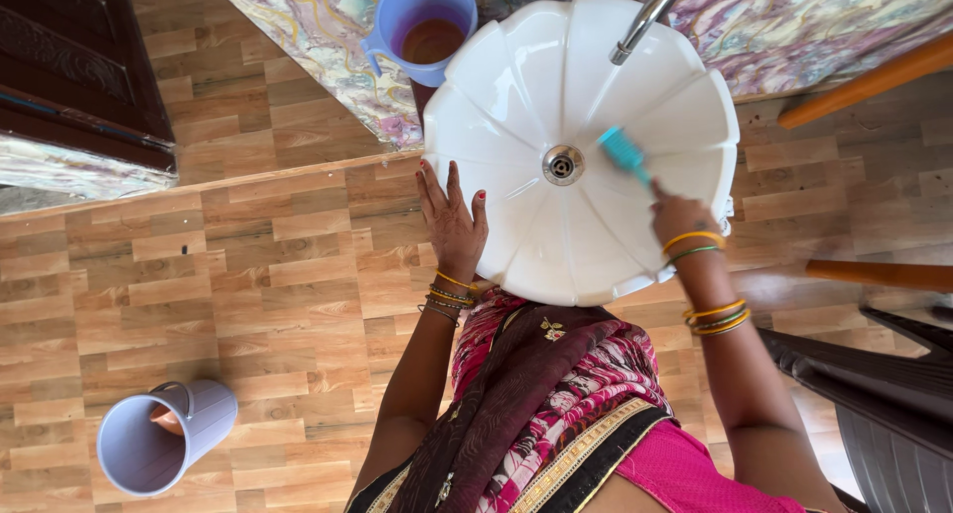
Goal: The person cleans a white petal-shaped sink using a blue scrub brush, applying the brush to the inner surface and around the drain, and occasionally pouring water from a blue mug onto the sink surface.
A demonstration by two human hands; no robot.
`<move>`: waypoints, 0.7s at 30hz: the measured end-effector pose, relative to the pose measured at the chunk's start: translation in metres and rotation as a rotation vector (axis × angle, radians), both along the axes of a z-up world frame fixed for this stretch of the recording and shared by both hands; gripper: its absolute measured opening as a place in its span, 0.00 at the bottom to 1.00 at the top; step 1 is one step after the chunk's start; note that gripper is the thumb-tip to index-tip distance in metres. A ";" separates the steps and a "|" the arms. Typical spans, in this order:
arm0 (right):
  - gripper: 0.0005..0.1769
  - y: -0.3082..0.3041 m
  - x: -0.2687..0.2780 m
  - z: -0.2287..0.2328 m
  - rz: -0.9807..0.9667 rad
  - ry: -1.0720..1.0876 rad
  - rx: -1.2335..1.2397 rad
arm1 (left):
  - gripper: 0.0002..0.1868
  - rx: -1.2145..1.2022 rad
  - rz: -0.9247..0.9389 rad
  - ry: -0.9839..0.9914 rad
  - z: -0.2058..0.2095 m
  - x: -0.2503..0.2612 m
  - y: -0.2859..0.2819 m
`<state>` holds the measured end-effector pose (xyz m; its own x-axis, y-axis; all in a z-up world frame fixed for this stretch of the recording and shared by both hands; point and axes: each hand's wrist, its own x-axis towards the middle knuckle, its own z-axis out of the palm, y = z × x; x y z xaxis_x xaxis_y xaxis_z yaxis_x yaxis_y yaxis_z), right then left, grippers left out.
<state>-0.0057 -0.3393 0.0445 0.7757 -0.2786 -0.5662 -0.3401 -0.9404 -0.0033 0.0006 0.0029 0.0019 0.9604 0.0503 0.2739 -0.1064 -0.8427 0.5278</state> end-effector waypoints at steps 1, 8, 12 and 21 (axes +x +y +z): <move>0.29 -0.007 -0.004 0.004 -0.038 -0.032 -0.023 | 0.35 -0.006 -0.004 0.005 0.000 -0.001 0.000; 0.34 -0.012 -0.025 -0.031 0.072 -0.024 -0.039 | 0.35 -0.005 -0.019 -0.044 0.001 -0.001 0.000; 0.31 0.017 -0.043 -0.037 0.017 0.063 0.010 | 0.35 -0.018 -0.013 -0.034 0.003 -0.002 -0.001; 0.30 -0.021 -0.035 0.042 -0.187 -0.025 -0.111 | 0.35 -0.019 -0.017 -0.044 -0.003 0.000 0.001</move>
